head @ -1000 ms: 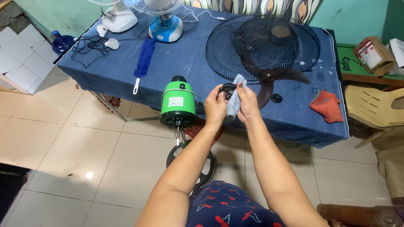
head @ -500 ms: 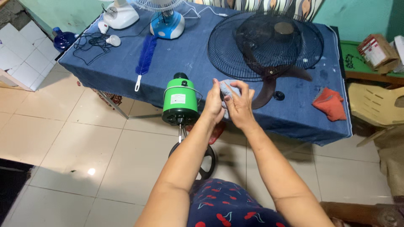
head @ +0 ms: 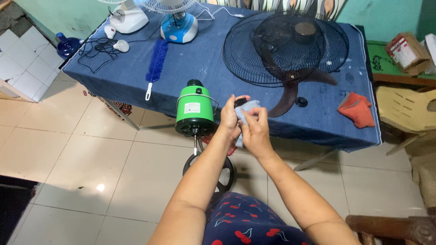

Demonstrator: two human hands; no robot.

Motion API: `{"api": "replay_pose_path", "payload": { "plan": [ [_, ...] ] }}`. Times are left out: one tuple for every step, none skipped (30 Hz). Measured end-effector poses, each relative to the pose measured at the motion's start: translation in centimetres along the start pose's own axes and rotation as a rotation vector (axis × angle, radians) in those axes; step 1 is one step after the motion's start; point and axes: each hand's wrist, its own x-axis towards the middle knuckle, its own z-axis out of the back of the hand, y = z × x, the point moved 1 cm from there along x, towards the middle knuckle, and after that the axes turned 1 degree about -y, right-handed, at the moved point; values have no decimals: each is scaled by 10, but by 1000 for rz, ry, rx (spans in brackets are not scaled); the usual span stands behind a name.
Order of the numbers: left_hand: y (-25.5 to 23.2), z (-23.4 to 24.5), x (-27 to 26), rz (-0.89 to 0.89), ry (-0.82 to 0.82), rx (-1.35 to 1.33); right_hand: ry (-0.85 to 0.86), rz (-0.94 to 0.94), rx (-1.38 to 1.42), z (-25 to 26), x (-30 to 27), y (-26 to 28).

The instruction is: The person wipes the green motor housing, metal pole, and black base of a standing electric fan using a light blue cloth. They also wipe small black plastic parts on the table. The fan remains disassembled throughout the clip.

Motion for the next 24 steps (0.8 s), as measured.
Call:
{"api": "replay_pose_path", "payload": {
  "plan": [
    [2, 1, 0, 35, 2, -47, -17, -26, 55, 0, 0, -1],
    [2, 0, 1, 65, 4, -96, -32, -47, 110, 0, 3, -2],
    [1, 0, 3, 50, 25, -100, -91, -56, 62, 0, 5, -2],
    [1, 0, 4, 34, 45, -107, -145, -63, 14, 1, 7, -2],
    [0, 0, 5, 17, 65, -114, -199, -70, -34, 0, 8, -1],
    [0, 1, 4, 18, 48, -97, -181, -55, -26, 0, 6, 0],
    [-1, 2, 5, 19, 31, -80, -163, -39, -17, -1, 4, 2],
    [-4, 1, 7, 19, 19, -59, -151, -22, -9, -2, 4, 4],
    [-7, 1, 7, 20, 25, -64, -141, -8, 12, -3, 4, 6],
    [-9, 2, 6, 23, 28, -70, -129, 4, 32, -4, 3, 8],
    [-11, 2, 4, 26, 31, -75, -118, 15, 53, -5, 3, 10],
    [-13, 3, 4, 27, 22, -79, -104, 39, 27, -7, 4, 10],
    [-14, 3, 2, 27, 14, -83, -91, 63, 1, -8, 6, 10],
    [-15, 3, 1, 25, 5, -88, -76, 89, -25, -10, 7, 10],
    [-15, 3, -1, 26, 20, -113, -87, 86, -61, -11, 9, 9],
    [-15, 2, 0, 24, 38, -138, -99, 87, -95, -13, 12, 8],
    [-16, 1, 2, 21, 57, -163, -111, 88, -130, -15, 14, 7],
    [-14, 2, 0, 8, 46, -153, -117, 76, -148, -16, 11, 6],
    [-12, 3, -2, -5, 36, -142, -124, 64, -165, -17, 7, 6],
    [-13, 3, 0, -21, 31, -128, -135, 56, -182, -18, 6, 6],
    [-13, 3, -1, 7, 31, -140, -139, 46, -161, -18, 4, 8],
    [-13, 4, -2, 31, 30, -150, -141, 39, -136, -19, -1, 10],
    [-14, 4, -3, 55, 30, -161, -144, 31, -112, -19, -3, 11],
    [-12, 4, -4, 82, 27, -171, -139, 43, -103, -18, -6, 10]
  ]
}}
